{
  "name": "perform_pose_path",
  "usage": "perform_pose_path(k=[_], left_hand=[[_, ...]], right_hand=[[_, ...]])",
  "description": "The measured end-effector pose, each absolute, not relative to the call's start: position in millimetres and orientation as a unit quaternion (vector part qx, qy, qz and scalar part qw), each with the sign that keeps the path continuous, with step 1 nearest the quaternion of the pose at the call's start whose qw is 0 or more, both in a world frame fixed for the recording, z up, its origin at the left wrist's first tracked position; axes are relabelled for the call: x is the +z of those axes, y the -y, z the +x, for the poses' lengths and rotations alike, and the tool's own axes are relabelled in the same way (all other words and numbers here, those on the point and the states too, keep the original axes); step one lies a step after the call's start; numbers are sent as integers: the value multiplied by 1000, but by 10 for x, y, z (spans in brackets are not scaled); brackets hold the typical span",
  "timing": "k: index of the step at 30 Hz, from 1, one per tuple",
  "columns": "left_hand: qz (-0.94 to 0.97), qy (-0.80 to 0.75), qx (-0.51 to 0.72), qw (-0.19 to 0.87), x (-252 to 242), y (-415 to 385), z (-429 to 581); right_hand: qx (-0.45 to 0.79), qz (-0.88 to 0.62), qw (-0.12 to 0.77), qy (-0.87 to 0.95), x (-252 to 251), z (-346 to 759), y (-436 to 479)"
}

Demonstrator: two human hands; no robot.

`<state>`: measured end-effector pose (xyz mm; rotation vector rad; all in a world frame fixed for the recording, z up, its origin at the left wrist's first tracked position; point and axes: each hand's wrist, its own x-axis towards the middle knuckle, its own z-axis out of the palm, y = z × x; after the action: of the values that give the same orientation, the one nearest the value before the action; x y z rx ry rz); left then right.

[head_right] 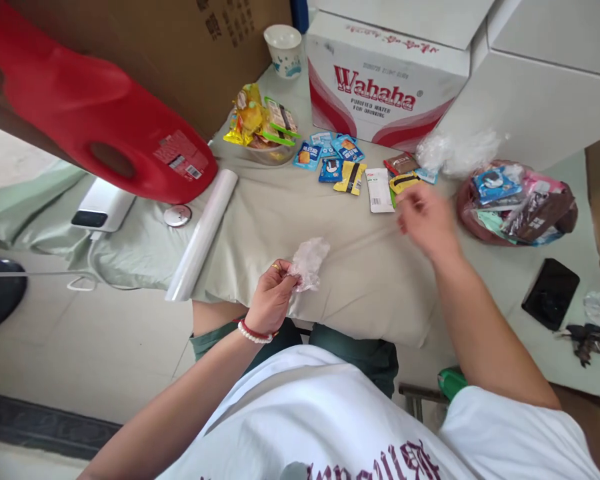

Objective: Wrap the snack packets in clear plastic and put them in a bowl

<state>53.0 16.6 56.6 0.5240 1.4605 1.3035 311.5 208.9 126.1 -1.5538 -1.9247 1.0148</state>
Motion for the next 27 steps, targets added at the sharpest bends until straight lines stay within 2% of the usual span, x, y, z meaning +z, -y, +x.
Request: perform_pose_path(k=[2,3,6,11,14,19,22,25,27], left_hand=[[282,-634,523,496,569,-163,561],[313,-643,509,480,571,-162,573],[341,-652,493,465,562,-161,573],[184,-597,554,550,542,-141,435],[258,-601,548,522,593,-92,389],[468,-663,470,347,667,-97,439],[463,-684,436,358,640,-163,420],[462,-678,453,349,611,-190,394],[491,-661,465,325,608,-171,412]], right_hand=[[562,-484,153,654,1091,2765,-1560],[604,-445,156,643,1005,2591,-1341],[630,-406,188,635,782,2228,-934],[684,-450,255,514,591,2226,-875],[678,-461,265,507,558,2303,-882],[582,-469,267,608,621,2340,-765],[545,-445,238,669,687,2414,-722],[556,-422,199,688,718,2483,-747],[549,-447,207,676,723,2469,-789]])
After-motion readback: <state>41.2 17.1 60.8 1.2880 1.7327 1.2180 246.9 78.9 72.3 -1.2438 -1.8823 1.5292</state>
